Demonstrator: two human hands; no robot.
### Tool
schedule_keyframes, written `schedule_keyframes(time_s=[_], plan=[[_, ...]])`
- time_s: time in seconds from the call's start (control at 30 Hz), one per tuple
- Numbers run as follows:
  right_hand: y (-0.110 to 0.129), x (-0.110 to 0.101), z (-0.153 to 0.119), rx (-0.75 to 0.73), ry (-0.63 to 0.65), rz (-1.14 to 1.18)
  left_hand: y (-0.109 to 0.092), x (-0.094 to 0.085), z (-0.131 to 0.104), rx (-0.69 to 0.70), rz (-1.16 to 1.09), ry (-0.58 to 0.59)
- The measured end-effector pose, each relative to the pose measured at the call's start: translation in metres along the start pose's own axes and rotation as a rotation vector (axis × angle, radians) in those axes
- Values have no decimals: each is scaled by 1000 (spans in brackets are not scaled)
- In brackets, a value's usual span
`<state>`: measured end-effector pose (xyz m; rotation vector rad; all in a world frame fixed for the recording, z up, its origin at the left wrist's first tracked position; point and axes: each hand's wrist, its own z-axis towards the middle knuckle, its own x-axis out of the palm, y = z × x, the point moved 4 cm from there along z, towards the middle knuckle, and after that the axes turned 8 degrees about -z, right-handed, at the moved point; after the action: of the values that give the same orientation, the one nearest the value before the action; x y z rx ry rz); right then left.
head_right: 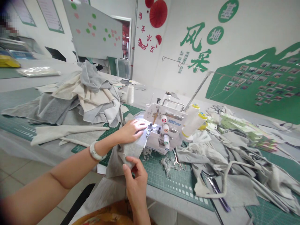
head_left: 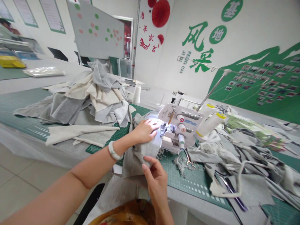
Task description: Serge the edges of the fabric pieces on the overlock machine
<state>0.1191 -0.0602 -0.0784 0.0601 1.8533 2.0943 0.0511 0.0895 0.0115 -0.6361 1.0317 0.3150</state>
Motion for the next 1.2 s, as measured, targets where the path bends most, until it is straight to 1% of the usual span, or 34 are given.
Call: schedule_keyframes(time_s=[0.2,0.3,0.37,0.43,0.47,0.57,0.63,0.73,0.9,1.2], plan=[[6,-1,6,-95,9,-25,2,0,8,-31,56,38],[10,0,9,-117,26,-22,1,-2,8,-47,62,15],[10,0,10,-114,29,-26,-2,-5,3,-38,73,-31],[11,0,11,-114,23,-26,-7,-9,-7,-25,71,-88],[11,0,12,-112,20,-26,-10,-10,-12,-12,57,-99],[11,-1,13,-98,17,-40,-16,-8,-26,38,6,-58],[11,-1,13,-80,17,-61,-17,-6,-30,64,-4,-22],[10,-1,14,-55,8,-74,-13,-5,-28,70,0,-10],[6,-3,12,-36,-13,-55,-8,-4,-19,26,-3,-10],[7,-16,11,-37,-96,-29,-3,-1,-8,-15,35,13]])
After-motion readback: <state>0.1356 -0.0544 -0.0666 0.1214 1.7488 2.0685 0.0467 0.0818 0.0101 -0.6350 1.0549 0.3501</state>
